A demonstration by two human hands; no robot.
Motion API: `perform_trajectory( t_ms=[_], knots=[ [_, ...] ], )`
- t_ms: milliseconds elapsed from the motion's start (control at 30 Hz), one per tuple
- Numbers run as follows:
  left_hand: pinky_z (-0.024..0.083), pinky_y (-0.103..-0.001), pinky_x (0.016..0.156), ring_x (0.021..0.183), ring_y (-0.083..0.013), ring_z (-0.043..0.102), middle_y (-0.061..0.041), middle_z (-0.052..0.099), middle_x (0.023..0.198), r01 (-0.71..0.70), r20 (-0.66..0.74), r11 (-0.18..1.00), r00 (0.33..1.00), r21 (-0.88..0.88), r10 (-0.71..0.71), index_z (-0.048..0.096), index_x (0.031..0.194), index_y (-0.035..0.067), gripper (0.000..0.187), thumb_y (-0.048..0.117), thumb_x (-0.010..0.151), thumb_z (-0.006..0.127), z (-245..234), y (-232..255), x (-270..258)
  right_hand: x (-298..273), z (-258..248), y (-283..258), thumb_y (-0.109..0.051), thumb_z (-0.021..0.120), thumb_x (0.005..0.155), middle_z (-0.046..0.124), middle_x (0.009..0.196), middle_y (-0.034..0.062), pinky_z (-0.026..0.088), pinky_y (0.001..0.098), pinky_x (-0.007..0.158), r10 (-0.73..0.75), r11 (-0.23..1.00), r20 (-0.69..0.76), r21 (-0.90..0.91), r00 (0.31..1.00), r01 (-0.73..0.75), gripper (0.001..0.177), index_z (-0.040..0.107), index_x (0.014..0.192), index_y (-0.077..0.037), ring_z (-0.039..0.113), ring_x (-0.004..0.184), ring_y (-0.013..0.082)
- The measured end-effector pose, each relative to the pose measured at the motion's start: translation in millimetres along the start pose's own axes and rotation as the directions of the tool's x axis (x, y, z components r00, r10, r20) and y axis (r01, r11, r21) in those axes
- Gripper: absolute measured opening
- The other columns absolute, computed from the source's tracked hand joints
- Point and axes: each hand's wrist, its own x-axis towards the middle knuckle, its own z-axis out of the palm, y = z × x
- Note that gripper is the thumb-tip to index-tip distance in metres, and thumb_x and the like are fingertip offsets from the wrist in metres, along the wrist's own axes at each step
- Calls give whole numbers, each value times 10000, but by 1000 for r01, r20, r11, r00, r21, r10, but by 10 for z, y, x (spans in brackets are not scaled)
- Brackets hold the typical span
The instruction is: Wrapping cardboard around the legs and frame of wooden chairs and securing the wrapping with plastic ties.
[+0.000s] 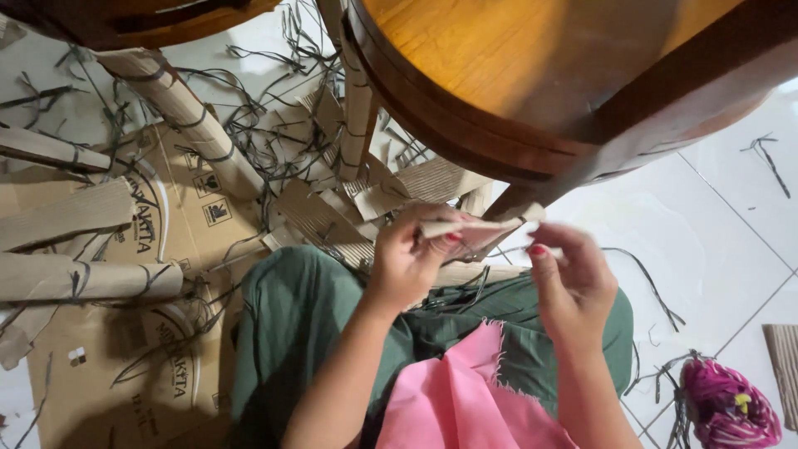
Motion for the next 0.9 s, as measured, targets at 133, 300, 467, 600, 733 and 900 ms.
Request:
perform_trajectory(
  t_ms=[133, 300, 467, 600, 733, 900],
  knots=[
    [592, -366, 822, 907, -221, 712, -134, 726, 1033, 86, 57, 995, 995, -45, -84, 682, 1129, 18, 204, 182, 1013, 648, 90, 18, 95, 150, 52, -169, -159, 713, 952, 619, 1359, 189, 494, 373, 995, -159, 977, 139, 164, 977, 136, 420, 544, 1289, 26, 601, 1277, 273],
    [509, -423, 1044, 1171, -260, 656, -141, 686, 1212, 100, 135, 986, 988, -134, -82, 609, 1263, 1, 237, 61, 1041, 549, 303, -129, 114, 241, -82, 303, -88, 770, 941, 668, 1031, 163, 535, 339, 864, -111, 974, 37, 203, 993, 102, 224, 658, 1065, 61, 655, 954, 189],
    [405, -438, 1146, 1323, -230, 528, -105, 556, 1421, 176, 144, 984, 975, -30, -170, 416, 1505, 93, 614, 72, 955, 689, 200, -146, 55, 395, -205, 261, -80, 748, 981, 652, 977, 208, 529, 358, 869, -157, 945, -40, 283, 987, 162, 224, 585, 1038, 62, 661, 919, 233],
    [353, -558, 1159, 1339, -439, 498, -241, 552, 1346, 431, 188, 846, 845, 314, -500, 435, 1417, 8, 647, -63, 806, 635, 114, -306, -191, 547, -178, 197, 47, 725, 962, 646, 829, 234, 531, 439, 853, -275, 889, -52, 367, 960, 275, 202, 529, 914, 59, 677, 838, 323],
    [349, -612, 1163, 1323, -494, 501, -308, 549, 1364, 400, 234, 599, 662, 694, -712, 363, 1468, -8, 767, -68, 749, 624, -32, -1362, -867, 513, -74, 314, 90, 740, 918, 667, 811, 245, 515, 437, 830, -291, 886, 2, 377, 957, 269, 194, 558, 863, 53, 675, 816, 332],
    [18, -706, 1187, 1436, -438, 345, -203, 422, 1521, -47, 124, 125, -23, 991, -992, 382, 1533, 79, 763, 231, 806, 556, 185, -1722, -1225, 383, 40, 476, 38, 804, 884, 721, 866, 203, 540, 420, 879, -236, 915, 9, 340, 972, 219, 178, 631, 847, 19, 687, 872, 298]
  ],
)
